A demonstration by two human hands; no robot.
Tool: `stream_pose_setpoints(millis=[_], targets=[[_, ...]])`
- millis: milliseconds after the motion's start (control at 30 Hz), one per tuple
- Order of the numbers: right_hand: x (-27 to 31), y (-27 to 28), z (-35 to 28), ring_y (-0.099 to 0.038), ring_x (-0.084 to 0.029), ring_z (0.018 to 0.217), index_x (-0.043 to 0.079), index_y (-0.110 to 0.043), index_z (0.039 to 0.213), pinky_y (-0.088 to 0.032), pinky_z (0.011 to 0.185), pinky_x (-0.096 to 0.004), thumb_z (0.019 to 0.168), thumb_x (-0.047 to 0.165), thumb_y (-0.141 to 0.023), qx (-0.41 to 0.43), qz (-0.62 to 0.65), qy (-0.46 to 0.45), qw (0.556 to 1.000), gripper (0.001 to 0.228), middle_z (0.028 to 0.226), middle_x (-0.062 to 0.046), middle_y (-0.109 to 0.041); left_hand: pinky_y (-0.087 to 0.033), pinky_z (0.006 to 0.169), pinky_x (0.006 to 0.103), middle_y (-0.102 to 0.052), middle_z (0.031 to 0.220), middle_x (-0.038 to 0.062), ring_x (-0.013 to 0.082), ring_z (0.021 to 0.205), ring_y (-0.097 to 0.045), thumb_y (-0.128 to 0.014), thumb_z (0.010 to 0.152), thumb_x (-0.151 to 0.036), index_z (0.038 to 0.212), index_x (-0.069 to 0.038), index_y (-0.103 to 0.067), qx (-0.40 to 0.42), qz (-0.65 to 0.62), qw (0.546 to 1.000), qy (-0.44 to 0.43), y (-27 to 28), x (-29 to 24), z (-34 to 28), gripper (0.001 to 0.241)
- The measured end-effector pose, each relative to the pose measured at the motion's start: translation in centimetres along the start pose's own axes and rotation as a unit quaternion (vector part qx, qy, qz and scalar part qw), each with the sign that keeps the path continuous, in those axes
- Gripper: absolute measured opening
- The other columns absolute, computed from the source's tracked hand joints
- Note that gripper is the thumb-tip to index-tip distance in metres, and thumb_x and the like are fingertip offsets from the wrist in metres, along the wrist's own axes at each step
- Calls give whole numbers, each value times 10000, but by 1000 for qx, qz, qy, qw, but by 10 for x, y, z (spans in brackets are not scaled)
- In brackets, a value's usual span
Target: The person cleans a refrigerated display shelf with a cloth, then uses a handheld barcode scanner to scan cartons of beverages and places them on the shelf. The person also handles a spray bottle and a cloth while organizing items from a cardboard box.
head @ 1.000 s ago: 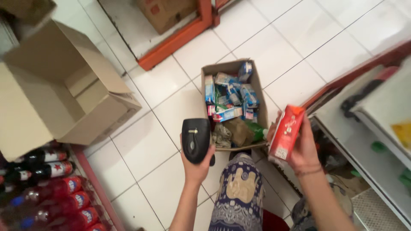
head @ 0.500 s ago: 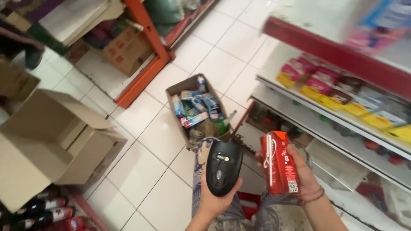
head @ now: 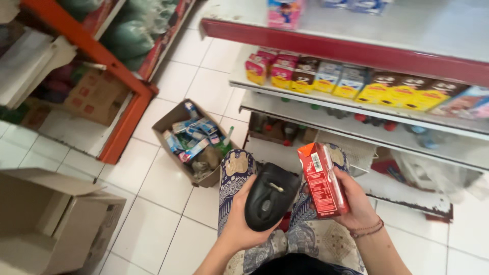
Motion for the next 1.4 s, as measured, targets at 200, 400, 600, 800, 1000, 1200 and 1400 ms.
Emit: stream_pose_setpoints(millis=[200,400,600,800,1000,1200,1400], targets=[[13,57,-25,-735,-283,916,-39,-594,1287,-608,758,-455,1027,380,-448,-26,18,38,999,515,1125,-191,-733,-572,858,360,-613,1135,136,336,978,-689,-814,663,-144,1214,-8,-650,185,78,979,-43,-28,-29,21,591],[27,73,-40,-705,-272,1016,-30,-559,1341,-567,866,-440,1045,298,-492,-57,31,97,993,447,1200,-191,-697,-571,821,408,-596,1138,145,386,956,-680,-787,612,-118,1155,-7,-642,243,99,961,-93,-47,-46,44,573],[50,24,-54,-619,-303,1219,6,-453,1456,-497,997,-477,1011,259,-478,24,46,137,989,512,1368,-192,-604,-578,868,374,-607,1110,137,355,985,-668,-749,673,-83,1145,-13,-658,238,83,963,-94,-52,-54,55,486],[58,16,-38,-552,-263,1304,173,-378,1569,-432,1056,-480,952,231,-522,46,68,136,987,636,1502,-92,-531,-493,1124,345,-599,1399,178,321,1310,-641,-753,772,-65,1230,15,-667,212,-80,967,-116,-58,-66,59,473],[30,65,-7,-492,-350,1370,26,-368,1539,-397,1119,-537,1004,371,-565,151,114,172,967,667,1519,-185,-490,-423,1186,310,-610,1481,135,194,1390,-592,-847,740,-193,1474,19,-528,229,-135,964,-16,-62,-49,67,828],[20,56,6,-536,-372,1286,70,-396,1495,-425,1054,-583,982,470,-568,185,171,121,960,673,1450,-187,-538,-432,1164,308,-622,1446,116,165,1364,-598,-887,757,-124,1468,21,-561,225,-148,963,10,-71,-8,67,796],[72,29,-9,-580,-313,1232,170,-369,1579,-462,953,-567,984,175,-528,9,42,186,982,616,1413,-141,-589,-502,1055,308,-699,1300,134,162,1197,-641,-849,810,-101,1415,-2,-572,161,-161,972,59,-85,120,86,672]])
Point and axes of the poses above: each hand's wrist, its own z-axis towards the middle knuckle, its own y-axis out of the back of the hand, x = y × z, the point moved 5 cm from there along z, towards the middle knuckle
